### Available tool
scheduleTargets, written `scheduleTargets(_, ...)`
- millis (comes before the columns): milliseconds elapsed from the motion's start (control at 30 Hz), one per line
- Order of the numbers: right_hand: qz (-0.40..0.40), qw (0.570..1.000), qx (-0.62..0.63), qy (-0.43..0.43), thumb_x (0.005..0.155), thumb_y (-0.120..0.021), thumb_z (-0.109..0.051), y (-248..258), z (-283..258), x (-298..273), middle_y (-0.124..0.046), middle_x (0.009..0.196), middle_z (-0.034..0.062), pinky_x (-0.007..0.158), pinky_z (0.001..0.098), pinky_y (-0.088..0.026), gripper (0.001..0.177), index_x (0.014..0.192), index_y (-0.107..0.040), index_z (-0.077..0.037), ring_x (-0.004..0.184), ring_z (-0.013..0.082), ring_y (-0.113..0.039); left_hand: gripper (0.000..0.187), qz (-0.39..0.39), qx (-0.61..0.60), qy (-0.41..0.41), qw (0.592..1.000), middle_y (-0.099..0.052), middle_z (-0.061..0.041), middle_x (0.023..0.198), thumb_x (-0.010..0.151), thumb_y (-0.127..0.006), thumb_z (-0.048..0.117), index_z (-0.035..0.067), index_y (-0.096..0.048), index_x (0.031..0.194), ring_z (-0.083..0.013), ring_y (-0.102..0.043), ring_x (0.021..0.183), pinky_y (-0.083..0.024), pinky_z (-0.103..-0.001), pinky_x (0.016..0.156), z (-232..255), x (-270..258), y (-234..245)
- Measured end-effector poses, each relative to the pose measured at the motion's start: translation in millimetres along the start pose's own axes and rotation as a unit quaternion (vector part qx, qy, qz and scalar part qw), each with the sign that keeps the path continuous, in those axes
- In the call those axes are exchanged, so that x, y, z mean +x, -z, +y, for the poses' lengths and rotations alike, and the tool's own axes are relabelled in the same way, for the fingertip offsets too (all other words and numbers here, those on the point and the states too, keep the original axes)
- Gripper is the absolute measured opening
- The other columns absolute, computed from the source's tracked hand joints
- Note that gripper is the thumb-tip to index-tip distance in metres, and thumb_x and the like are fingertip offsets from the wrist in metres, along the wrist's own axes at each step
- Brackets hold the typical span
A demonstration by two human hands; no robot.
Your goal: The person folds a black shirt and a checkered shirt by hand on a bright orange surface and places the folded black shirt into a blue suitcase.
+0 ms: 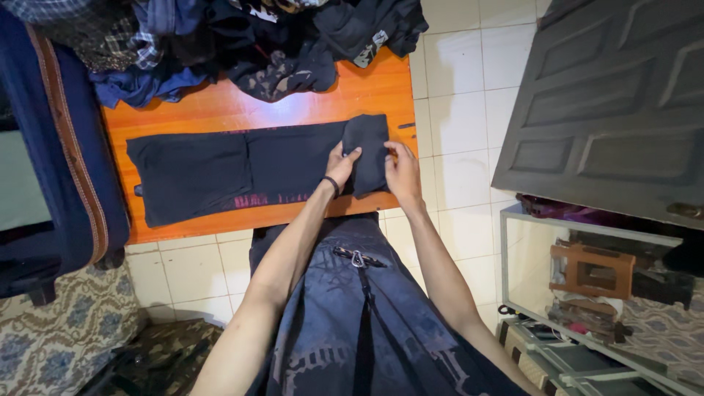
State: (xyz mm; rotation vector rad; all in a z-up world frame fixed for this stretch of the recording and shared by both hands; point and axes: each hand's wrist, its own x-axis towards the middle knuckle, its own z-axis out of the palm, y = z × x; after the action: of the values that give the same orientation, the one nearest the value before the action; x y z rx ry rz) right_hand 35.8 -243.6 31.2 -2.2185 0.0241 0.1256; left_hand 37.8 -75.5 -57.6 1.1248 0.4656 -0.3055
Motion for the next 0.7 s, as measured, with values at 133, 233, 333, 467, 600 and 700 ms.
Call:
scheduleTargets(133, -0.031, 0.995, -0.062, 0.069, 0.099, -0.058, -0.011, -14.1, -13.6, 0.0, -0.050, 0.153, 0.0223, 0.117, 0.0468, -0.037, 0.041, 0.139, -0.058, -0.004, 0.140, 0.0414, -0.046, 0.039, 0.022, 0.061, -0.059, 0.996, -0.071, -0.010, 0.123, 0.097, -0.063, 0.006, 0.003, -0.059, 0.135, -0.0183, -0.067, 0.111, -0.054, -0.032, 0.097, 3.8, -4.7, 2.8)
scheduleTargets(233, -0.065, 0.977, -0.152, 0.133, 0.105, -0.053, -0.024, -27.4, -10.5, 1.2, -0.030, 0.166, 0.0233, 0.124, 0.0526, -0.023, 0.052, 0.153, -0.046, -0.005, 0.153, 0.0438, -0.027, 0.041, 0.054, 0.136, -0.129, 0.981, -0.071, -0.012, 0.124, 0.095, -0.065, 0.007, 0.002, -0.059, 0.135, -0.0201, -0.067, 0.115, -0.051, -0.033, 0.102, 4.3, -0.7, 7.2)
scheduleTargets(333, -0.084, 0.967, -0.205, 0.127, 0.107, -0.049, -0.031, -39.8, -0.8, -0.5, -0.022, 0.169, 0.0225, 0.125, 0.0562, -0.016, 0.058, 0.159, -0.038, -0.007, 0.155, 0.0464, -0.018, 0.047, 0.097, 0.190, -0.151, 0.965, -0.071, -0.013, 0.124, 0.092, -0.069, 0.010, 0.003, -0.056, 0.138, -0.0218, -0.067, 0.115, -0.051, -0.034, 0.102, 4.6, 1.0, 10.9)
scheduleTargets(467, -0.073, 0.953, -0.257, 0.143, 0.107, -0.049, -0.037, -47.4, 5.4, -3.1, -0.020, 0.170, 0.0208, 0.123, 0.0630, -0.011, 0.063, 0.162, -0.034, -0.008, 0.156, 0.0453, -0.016, 0.057, 0.151, 0.267, -0.127, 0.943, -0.071, -0.015, 0.120, 0.088, -0.073, 0.016, 0.008, -0.053, 0.140, -0.0258, -0.070, 0.109, -0.054, -0.037, 0.094, 8.3, -15.0, 15.5)
scheduleTargets(600, -0.089, 0.948, -0.272, 0.140, 0.105, -0.052, -0.041, -47.8, 3.7, -8.7, -0.018, 0.169, 0.0211, 0.120, 0.0689, -0.008, 0.067, 0.161, -0.032, -0.008, 0.156, 0.0440, -0.014, 0.059, 0.208, 0.358, -0.057, 0.909, -0.073, -0.017, 0.113, 0.087, -0.074, 0.028, 0.010, -0.054, 0.140, -0.0329, -0.071, 0.104, -0.055, -0.042, 0.090, 21.1, -23.1, 18.1)
scheduleTargets(700, -0.088, 0.947, -0.272, 0.149, 0.104, -0.053, -0.039, -47.7, 4.1, -9.8, -0.018, 0.170, 0.0205, 0.121, 0.0693, -0.007, 0.068, 0.162, -0.033, -0.009, 0.156, 0.0435, -0.015, 0.060, 0.202, 0.388, -0.030, 0.899, -0.073, -0.017, 0.109, 0.086, -0.076, 0.038, 0.009, -0.056, 0.135, -0.0332, -0.071, 0.102, -0.055, -0.042, 0.089, 27.5, -17.7, 12.2)
